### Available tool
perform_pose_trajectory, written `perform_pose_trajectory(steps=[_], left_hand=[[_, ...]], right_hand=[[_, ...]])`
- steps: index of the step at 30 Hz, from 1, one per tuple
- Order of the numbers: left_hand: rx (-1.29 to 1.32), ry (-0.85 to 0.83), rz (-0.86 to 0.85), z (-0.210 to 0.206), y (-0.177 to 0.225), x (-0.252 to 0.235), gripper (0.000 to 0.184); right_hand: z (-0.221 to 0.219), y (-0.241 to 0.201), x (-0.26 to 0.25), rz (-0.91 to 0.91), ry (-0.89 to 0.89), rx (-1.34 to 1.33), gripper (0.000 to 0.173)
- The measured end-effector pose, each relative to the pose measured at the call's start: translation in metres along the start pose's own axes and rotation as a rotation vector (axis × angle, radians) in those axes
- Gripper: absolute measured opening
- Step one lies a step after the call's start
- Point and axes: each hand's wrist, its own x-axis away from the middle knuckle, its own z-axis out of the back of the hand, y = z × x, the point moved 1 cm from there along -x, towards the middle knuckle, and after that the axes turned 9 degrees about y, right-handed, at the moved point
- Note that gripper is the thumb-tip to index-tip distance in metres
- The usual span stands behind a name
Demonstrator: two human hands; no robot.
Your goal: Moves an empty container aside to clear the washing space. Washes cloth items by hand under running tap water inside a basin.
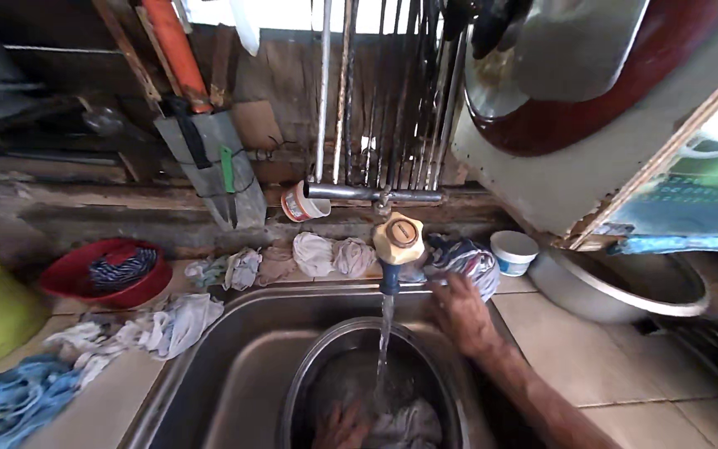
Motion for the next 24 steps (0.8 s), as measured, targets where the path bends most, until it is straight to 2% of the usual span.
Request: perform_pose_trajectory(steps=[1, 3, 5, 8, 13, 15, 17, 20, 21, 22, 23, 24], left_hand=[[-0.002, 0.003, 0.001, -0.002, -0.001, -0.002, 0.058], [0.006, 0.016, -0.007, -0.005, -0.004, -0.004, 0.059], [0.007, 0.006, -0.006, -0.005, -0.005, -0.004, 0.059], [0.005, -0.016, 0.004, -0.005, -0.004, -0.005, 0.057], [0.025, -0.042, -0.072, 0.004, -0.001, 0.002, 0.045], [-0.023, -0.089, -0.076, 0.009, 0.005, 0.003, 0.039], [-0.071, -0.081, 0.027, 0.016, 0.013, 0.003, 0.04], [-0.036, 0.127, 0.094, 0.017, 0.014, 0.002, 0.059], [0.006, 0.191, 0.061, 0.015, 0.016, 0.002, 0.063], [0.067, 0.219, 0.007, 0.012, 0.02, 0.002, 0.062], [0.132, 0.211, -0.056, 0.007, 0.025, 0.003, 0.059], [0.149, 0.172, -0.113, 0.0, 0.027, 0.004, 0.055]], right_hand=[[0.005, 0.01, -0.017, 0.004, 0.049, 0.042, 0.037], [0.012, 0.024, -0.043, -0.092, -0.085, 0.124, 0.054], [0.01, 0.036, -0.062, -0.186, -0.278, 0.152, 0.051], [0.009, 0.043, -0.083, -0.22, -0.383, 0.159, 0.04], [-0.003, 0.039, -0.091, -0.328, -0.172, 0.192, 0.035], [-0.013, 0.031, -0.085, -0.341, -0.138, 0.234, 0.037], [-0.017, 0.027, -0.081, -0.343, -0.127, 0.225, 0.045], [-0.012, 0.014, -0.052, -0.242, -0.051, 0.104, 0.067], [-0.012, 0.008, -0.03, -0.171, -0.042, 0.078, 0.064], [-0.014, 0.001, -0.005, -0.115, -0.084, 0.043, 0.053], [-0.018, -0.008, 0.023, -0.082, -0.195, 0.003, 0.04], [-0.024, -0.018, 0.052, -0.065, -0.391, -0.027, 0.033]])
